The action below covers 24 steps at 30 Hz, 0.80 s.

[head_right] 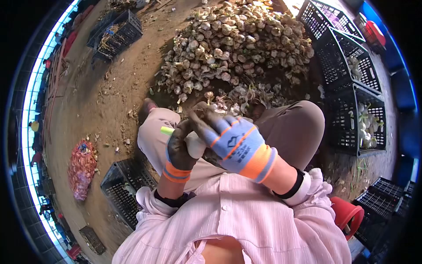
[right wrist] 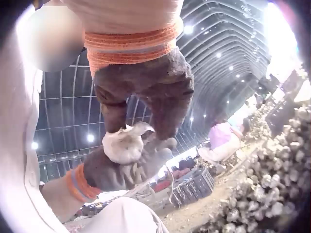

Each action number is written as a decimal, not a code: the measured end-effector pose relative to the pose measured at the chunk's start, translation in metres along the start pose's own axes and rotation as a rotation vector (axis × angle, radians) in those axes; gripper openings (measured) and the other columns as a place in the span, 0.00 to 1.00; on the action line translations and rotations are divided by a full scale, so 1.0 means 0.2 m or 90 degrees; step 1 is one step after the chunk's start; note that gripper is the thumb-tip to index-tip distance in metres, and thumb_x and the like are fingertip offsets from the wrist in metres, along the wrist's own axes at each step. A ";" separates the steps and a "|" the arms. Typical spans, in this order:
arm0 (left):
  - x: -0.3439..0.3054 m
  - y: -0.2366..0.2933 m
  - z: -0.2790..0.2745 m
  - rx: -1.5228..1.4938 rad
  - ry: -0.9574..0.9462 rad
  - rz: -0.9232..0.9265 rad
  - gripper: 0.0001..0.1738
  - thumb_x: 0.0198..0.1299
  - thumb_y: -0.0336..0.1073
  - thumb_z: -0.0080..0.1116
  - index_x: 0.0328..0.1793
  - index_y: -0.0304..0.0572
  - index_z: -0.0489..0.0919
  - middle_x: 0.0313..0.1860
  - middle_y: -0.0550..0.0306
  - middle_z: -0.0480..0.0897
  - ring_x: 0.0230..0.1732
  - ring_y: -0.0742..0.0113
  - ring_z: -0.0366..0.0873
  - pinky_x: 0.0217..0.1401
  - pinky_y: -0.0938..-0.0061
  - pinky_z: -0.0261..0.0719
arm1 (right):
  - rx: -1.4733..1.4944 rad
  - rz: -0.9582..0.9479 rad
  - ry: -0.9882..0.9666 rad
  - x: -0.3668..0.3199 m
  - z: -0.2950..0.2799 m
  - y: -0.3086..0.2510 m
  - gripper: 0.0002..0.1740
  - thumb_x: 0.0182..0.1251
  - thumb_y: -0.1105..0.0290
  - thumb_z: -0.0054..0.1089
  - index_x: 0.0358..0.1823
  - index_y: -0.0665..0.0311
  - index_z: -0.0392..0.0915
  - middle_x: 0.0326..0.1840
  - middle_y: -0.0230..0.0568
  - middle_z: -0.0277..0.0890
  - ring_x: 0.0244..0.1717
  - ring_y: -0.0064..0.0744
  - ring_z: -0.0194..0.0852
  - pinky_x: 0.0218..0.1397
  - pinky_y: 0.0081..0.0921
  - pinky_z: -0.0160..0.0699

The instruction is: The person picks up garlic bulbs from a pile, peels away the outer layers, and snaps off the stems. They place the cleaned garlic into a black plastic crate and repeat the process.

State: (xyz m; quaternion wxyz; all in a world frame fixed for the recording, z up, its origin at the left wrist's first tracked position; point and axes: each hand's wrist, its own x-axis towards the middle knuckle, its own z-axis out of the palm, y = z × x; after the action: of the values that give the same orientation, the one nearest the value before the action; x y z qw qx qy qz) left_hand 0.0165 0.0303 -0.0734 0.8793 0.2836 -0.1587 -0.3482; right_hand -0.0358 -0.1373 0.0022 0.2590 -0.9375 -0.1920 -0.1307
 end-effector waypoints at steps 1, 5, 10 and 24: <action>0.00 -0.01 -0.01 -0.090 0.035 -0.002 0.27 0.66 0.41 0.40 0.68 0.35 0.60 0.66 0.44 0.65 0.66 0.53 0.63 0.70 0.57 0.58 | -0.059 -0.035 -0.034 -0.03 0.04 0.03 0.31 0.41 0.66 0.62 0.53 0.64 0.70 0.38 0.43 0.74 0.35 0.43 0.74 0.37 0.33 0.73; 0.07 0.08 0.01 -0.370 0.242 0.029 0.26 0.63 0.38 0.41 0.66 0.37 0.63 0.66 0.44 0.65 0.70 0.49 0.55 0.73 0.54 0.49 | 0.114 -0.081 -0.218 -0.14 0.13 0.09 0.20 0.45 0.64 0.61 0.41 0.64 0.76 0.22 0.41 0.73 0.25 0.41 0.75 0.30 0.33 0.72; 0.10 0.10 -0.03 -0.325 0.271 0.039 0.25 0.62 0.39 0.46 0.62 0.33 0.67 0.61 0.43 0.70 0.65 0.48 0.64 0.66 0.57 0.64 | 0.044 0.116 -0.197 -0.18 0.18 0.19 0.17 0.54 0.60 0.57 0.42 0.62 0.79 0.41 0.53 0.75 0.39 0.47 0.77 0.41 0.37 0.74; 0.23 -0.15 0.12 0.474 0.114 -0.003 0.21 0.60 0.31 0.50 0.59 0.30 0.70 0.55 0.49 0.75 0.55 0.64 0.73 0.59 0.74 0.70 | -0.107 0.061 -0.007 -0.19 0.04 0.15 0.12 0.50 0.67 0.52 0.34 0.66 0.72 0.25 0.42 0.71 0.26 0.40 0.75 0.28 0.32 0.74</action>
State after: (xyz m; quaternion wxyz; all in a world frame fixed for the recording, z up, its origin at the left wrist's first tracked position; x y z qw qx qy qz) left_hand 0.0210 -0.0289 -0.0691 0.7258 0.6130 -0.1961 -0.2427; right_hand -0.0553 -0.1683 -0.0307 0.1841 -0.9648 -0.1369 -0.1289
